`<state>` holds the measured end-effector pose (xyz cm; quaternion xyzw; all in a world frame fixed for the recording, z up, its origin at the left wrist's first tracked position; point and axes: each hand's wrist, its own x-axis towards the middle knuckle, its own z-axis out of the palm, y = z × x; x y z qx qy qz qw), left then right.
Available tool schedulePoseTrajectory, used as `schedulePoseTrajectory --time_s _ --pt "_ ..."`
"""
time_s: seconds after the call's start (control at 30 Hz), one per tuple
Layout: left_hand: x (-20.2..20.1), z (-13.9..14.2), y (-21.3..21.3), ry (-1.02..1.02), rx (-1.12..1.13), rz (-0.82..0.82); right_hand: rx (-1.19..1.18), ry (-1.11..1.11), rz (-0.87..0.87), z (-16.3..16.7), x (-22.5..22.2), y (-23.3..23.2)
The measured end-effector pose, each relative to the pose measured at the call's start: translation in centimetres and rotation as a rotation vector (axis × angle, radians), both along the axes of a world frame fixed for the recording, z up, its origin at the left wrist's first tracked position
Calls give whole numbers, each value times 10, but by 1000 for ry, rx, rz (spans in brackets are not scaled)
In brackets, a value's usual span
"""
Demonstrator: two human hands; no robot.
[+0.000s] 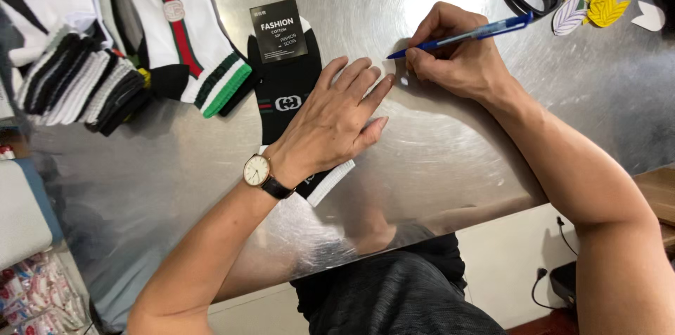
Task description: The person cuts a small white paper piece with scissors, then uses a blue pen to draw lines on a yellow leaf-shaped paper cutout. They place the decorated cutout onto a black sock and handle additional socks and paper pieces on the table.
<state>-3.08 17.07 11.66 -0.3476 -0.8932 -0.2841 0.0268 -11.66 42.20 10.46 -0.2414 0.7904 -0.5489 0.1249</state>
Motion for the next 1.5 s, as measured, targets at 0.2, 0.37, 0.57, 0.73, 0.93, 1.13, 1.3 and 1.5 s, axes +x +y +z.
schedulePoseTrajectory --time_s 0.2,0.37,0.57,0.73,0.93,1.13,1.3,1.5 --pt "-21 -17 -4 -1 2 11 91 191 56 -26 -22 -4" --pt "-31 -29 -8 -19 1 15 73 198 71 -43 -27 -7" --pt "-34 -44 -12 112 48 46 15 164 26 -59 -36 -7" --pt "-29 -48 -13 223 3 109 -42 124 38 -63 -33 -2" --pt "-18 -48 -3 207 -18 174 -84 85 57 -62 -29 6" --pt "5 -34 37 104 54 -40 -84 140 60 -53 -24 18" --pt "81 -3 76 78 -193 24 -119 103 46 -45 -20 18" --pt "123 -14 78 212 -223 34 -127 90 35 -46 -10 10"
